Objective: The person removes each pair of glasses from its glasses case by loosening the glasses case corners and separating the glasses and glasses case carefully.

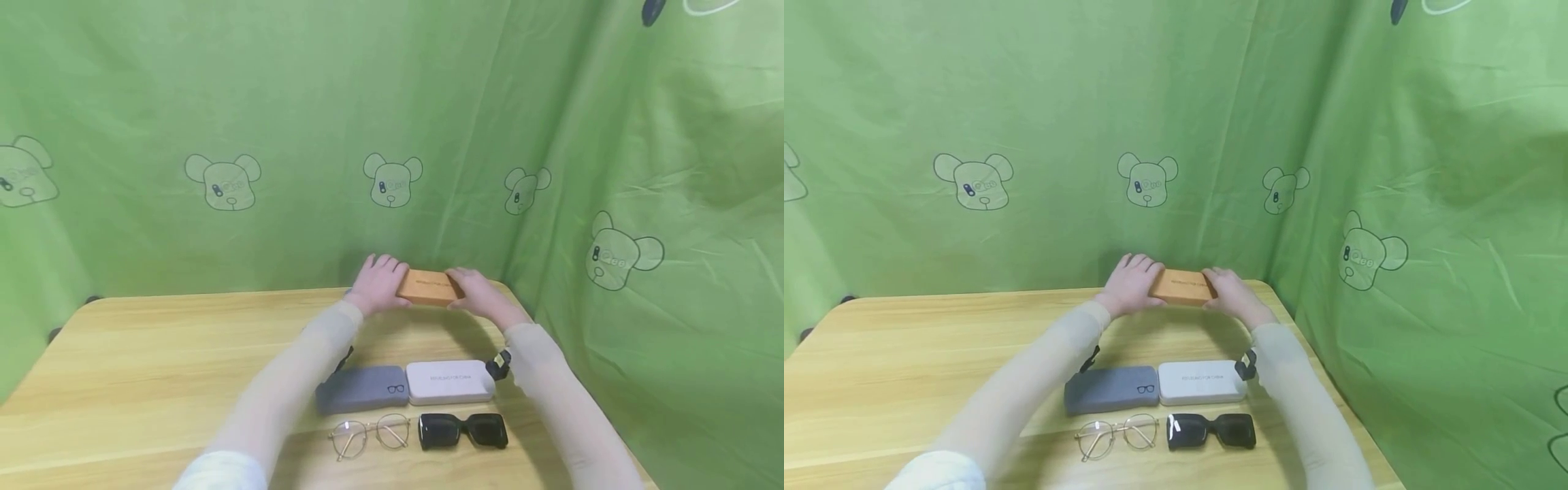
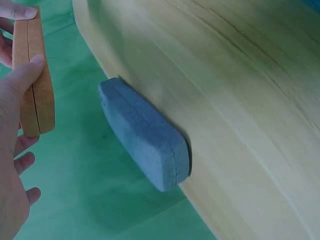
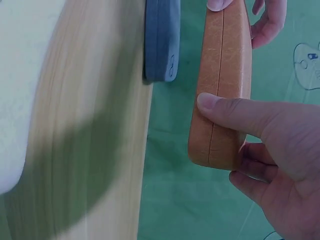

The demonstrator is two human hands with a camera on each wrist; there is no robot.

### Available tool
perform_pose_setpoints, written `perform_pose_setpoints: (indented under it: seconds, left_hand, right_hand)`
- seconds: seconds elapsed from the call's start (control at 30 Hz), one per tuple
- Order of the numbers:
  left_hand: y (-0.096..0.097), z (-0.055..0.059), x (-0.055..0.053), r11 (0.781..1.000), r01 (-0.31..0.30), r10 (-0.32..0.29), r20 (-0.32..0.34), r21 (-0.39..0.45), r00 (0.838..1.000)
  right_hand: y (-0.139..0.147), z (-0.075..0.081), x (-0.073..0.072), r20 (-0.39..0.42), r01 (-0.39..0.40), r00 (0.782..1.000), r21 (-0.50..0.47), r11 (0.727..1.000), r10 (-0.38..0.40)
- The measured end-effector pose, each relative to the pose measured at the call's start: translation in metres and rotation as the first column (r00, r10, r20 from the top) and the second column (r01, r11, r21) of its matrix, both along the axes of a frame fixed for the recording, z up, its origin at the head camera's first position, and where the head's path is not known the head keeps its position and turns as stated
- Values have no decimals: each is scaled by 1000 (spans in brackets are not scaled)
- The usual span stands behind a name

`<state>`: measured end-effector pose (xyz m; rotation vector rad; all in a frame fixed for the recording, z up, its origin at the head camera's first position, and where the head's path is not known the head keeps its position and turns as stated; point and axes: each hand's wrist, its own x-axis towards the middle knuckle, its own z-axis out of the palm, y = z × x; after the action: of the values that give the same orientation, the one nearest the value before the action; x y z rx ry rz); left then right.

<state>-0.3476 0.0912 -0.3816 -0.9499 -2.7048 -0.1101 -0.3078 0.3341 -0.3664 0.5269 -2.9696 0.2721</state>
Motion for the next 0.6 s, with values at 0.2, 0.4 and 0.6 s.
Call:
perform_pose_setpoints:
  seconds: [0.2,0.4,0.6]
  left_hand:
    - [-17,8,4,999,35,-34,-53,17,998]
    - [-39,14,12,997,57,-53,-65,57,996]
    - [-56,14,20,993,69,-63,-70,93,996]
  right_hand:
    - [-13,10,6,-45,-20,999,20,1000,21]
    - [-28,16,12,-35,-4,999,48,999,6]
    - [-43,18,23,-73,-17,997,41,999,20]
